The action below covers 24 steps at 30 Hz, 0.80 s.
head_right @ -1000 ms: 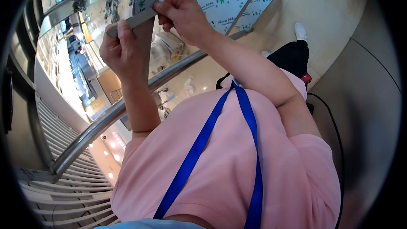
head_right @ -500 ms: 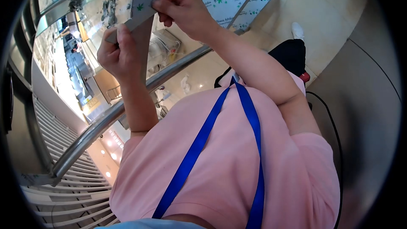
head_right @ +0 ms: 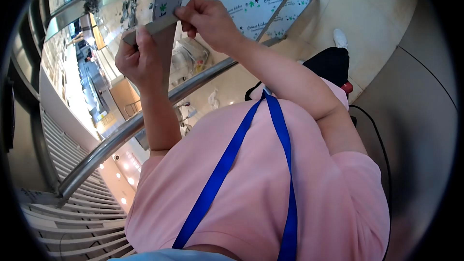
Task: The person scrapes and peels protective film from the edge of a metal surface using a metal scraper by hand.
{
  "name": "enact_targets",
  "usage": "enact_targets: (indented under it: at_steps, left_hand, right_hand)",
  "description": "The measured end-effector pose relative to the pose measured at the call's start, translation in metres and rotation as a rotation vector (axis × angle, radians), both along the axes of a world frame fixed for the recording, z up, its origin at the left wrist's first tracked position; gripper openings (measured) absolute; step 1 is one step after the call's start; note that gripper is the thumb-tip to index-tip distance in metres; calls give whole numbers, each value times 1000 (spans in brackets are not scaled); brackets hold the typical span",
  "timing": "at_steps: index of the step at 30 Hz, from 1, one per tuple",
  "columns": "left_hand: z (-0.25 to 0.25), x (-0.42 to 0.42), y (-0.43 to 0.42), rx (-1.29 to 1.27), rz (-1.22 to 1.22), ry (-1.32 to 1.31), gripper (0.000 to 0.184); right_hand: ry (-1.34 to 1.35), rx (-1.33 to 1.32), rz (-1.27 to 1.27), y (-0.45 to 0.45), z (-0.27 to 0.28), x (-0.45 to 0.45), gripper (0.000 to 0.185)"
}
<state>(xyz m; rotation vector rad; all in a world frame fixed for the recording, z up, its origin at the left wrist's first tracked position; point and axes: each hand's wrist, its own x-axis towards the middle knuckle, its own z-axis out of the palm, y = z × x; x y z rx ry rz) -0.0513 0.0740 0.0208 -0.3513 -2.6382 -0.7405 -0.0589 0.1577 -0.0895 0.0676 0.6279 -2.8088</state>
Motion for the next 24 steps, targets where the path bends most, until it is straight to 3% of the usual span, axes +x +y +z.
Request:
enact_targets:
  at_steps: [5,9,14,20,24]
  left_hand:
    - [2,2,1,60,-15,-21,21]
    - [12,-2,4,-69,-45,-18,18]
    - [10,-4,6,-145,-37,-56,17]
    - [-29,-9,14,222,11,-38,18]
    - [-35,5,-8,824,-34,-191,17]
  right_hand:
    - [8,-16,11,6,4,-2,20]
    - [131,-77,-132,26,5,-25,21]
    - [119,84,-23,37,3,-26,20]
    - [228,260,38,79,0,-22,18]
    - [483,467,107,78,24,-24,20]
